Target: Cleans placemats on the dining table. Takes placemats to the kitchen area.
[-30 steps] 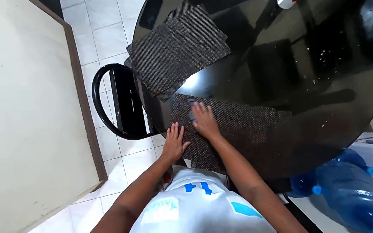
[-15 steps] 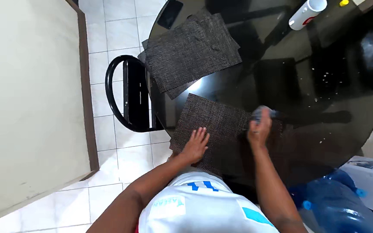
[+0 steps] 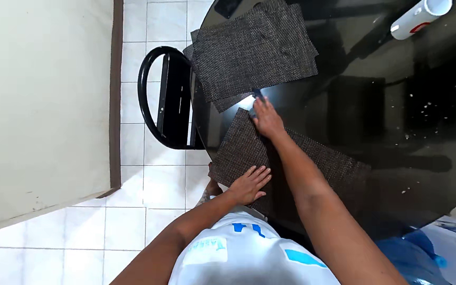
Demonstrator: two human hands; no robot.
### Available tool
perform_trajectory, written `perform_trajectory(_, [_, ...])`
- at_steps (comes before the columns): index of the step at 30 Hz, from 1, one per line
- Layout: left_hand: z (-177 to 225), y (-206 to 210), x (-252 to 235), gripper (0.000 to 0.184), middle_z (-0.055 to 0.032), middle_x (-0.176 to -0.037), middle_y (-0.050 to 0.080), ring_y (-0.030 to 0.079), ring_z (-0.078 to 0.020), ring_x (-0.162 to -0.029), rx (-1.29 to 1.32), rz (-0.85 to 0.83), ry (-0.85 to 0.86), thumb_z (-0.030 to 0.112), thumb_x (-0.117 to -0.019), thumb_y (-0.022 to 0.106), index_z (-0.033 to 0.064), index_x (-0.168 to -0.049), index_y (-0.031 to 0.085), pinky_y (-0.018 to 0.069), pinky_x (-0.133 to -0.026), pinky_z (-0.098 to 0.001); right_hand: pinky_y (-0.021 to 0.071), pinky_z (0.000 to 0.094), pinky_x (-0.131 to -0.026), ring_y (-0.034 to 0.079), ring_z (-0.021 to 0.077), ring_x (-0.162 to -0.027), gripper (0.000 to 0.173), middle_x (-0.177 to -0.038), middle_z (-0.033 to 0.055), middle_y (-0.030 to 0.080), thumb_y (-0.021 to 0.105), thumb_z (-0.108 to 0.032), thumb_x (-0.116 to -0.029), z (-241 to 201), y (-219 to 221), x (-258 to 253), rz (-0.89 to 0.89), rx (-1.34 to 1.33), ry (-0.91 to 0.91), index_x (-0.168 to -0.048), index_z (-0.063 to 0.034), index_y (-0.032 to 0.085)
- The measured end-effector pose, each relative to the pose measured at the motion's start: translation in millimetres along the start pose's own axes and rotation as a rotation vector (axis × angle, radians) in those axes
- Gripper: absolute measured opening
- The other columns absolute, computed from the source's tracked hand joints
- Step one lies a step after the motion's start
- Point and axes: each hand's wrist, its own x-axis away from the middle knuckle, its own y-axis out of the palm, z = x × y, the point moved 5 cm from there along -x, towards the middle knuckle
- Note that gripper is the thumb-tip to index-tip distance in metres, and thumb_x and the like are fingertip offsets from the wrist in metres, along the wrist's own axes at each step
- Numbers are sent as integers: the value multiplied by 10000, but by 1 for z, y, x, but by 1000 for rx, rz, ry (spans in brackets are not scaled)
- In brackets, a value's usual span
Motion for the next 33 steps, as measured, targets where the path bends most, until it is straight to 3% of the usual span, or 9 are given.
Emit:
perform_trajectory(2, [-5, -19, 4, 605, -124, -1695, 246, 153, -284, -1586, 253, 26, -18, 430, -1099, 384, 80, -1592, 367, 76, -1282, -541, 307, 520, -1239, 276, 373, -1549, 553, -1655, 176, 335, 498, -212, -1058, 23, -22, -1, 105, -105, 155, -1549, 18, 391])
perform_trajectory(5, [-25, -64, 45, 397, -128, -1387, 649, 565, -259, -1358, 575, 393, -331, 304, -1070, 511, 50, -1329, 673, 379, -1199, -459, 366, 508, -1201, 426, 380, -1468, 516, -1608, 221, 398, 491, -176, -1057, 17, -56, 36, 285, -303, 226, -1518, 46, 430])
perform_trajectory(9, [-86, -61, 118, 410, -282, -1321, 577, 558, -376, -1251, 745, 671, -1042, 230, -1058, 493, -64, -1334, 572, 457, -1074, -501, 481, 613, -1054, 515, 448, -1362, 622, -1688, 221, 213, 661, -267, -963, -79, -47, 95, 180, -265, 189, -1527, -75, 485])
perform_trajectory(12, [-111, -42, 130, 432, -249, -1254, 622, 602, -318, -1178, 1016, 605, -1274, 277, -1120, 380, -62, -1294, 583, 485, -1018, -493, 65, 758, -1202, 72, 440, -1581, 849, -1711, 228, 105, 672, -577, -894, -139, 34, 100, 6, -175, 111, -1607, -222, 375])
perform_trajectory(17, [-119, -56, 131, 344, -120, -865, 678, 642, -192, -799, 1008, 435, -1210, 238, -1080, 505, -16, -950, 697, 537, -784, -434, 163, 502, -1289, 209, 356, -1575, 678, -1665, 231, 279, 653, -329, -967, -148, 67, 98, -5, -287, 50, -1537, -24, 447])
perform_trajectory(21, [-113, -77, 126, 213, -97, -843, 678, 636, -164, -754, 1020, 512, -1167, 152, -1035, 585, -9, -952, 696, 541, -732, -382, 255, 460, -1274, 335, 327, -1530, 569, -1614, 197, 399, 655, -229, -959, -152, 27, 107, 186, -608, 123, -1477, -28, 533])
perform_trajectory(26, [-99, -83, 108, 173, -88, -870, 668, 654, -133, -739, 1331, 634, -1156, 34, -1051, 464, -29, -1132, 603, 572, -676, -317, 122, 499, -1297, 208, 320, -1580, 653, -1668, 189, 300, 598, -311, -968, -189, 48, 125, 101, -655, 184, -1540, -32, 452])
perform_trajectory(30, [-117, -70, 109, 187, -118, -912, 662, 638, -163, -755, 1324, 550, -1224, 75, -1062, 494, -49, -1134, 614, 561, -694, -341, 138, 502, -1296, 207, 356, -1576, 716, -1670, 213, 281, 722, -283, -929, -161, 72, 149, -5, -458, 77, -1524, 5, 445])
perform_trajectory(33, [-118, -76, 109, 175, -108, -929, 654, 633, -147, -767, 1282, 516, -1242, 73, -1051, 522, -45, -1144, 612, 560, -702, -332, 192, 533, -1280, 234, 358, -1567, 725, -1674, 161, 303, 752, -232, -890, -109, 65, 203, 41, -408, 348, -1531, -50, 463])
